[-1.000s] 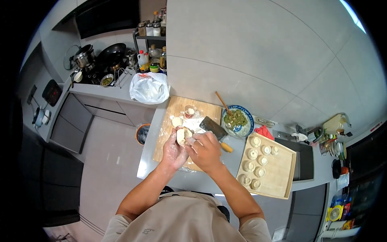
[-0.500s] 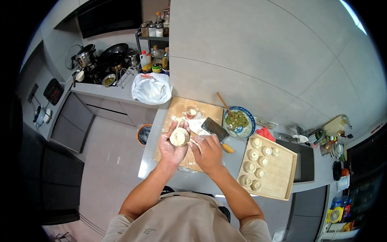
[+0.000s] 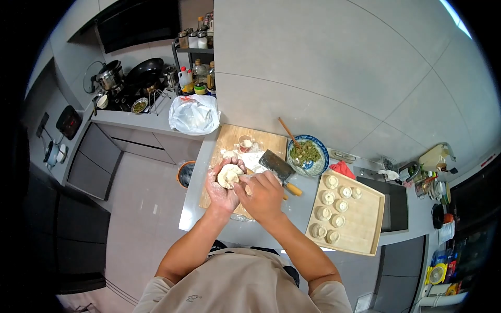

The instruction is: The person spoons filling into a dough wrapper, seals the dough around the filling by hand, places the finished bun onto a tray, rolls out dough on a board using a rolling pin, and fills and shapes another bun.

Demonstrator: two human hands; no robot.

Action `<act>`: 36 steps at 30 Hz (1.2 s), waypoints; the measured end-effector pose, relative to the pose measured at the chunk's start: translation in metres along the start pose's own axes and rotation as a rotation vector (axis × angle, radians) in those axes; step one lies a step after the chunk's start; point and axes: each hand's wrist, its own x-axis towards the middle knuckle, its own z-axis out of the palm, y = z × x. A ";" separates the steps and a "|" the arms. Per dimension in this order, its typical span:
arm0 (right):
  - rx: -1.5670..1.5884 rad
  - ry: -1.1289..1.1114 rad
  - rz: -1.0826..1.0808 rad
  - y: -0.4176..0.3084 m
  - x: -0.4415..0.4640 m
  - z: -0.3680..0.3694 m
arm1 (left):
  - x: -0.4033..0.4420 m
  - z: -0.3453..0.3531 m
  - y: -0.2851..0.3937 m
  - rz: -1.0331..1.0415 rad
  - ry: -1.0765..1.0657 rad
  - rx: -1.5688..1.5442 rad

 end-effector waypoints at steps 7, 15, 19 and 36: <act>0.025 0.035 -0.003 0.000 -0.003 0.004 | -0.012 0.007 0.001 -0.053 -0.056 0.078; -0.066 0.071 -0.119 0.002 -0.011 -0.004 | -0.012 -0.012 0.002 -0.068 -0.110 0.048; -0.041 0.085 -0.101 -0.007 -0.007 -0.004 | -0.016 -0.007 -0.003 -0.034 -0.160 0.054; 0.002 0.010 -0.174 -0.002 -0.009 -0.010 | -0.020 -0.005 -0.008 -0.006 -0.174 0.119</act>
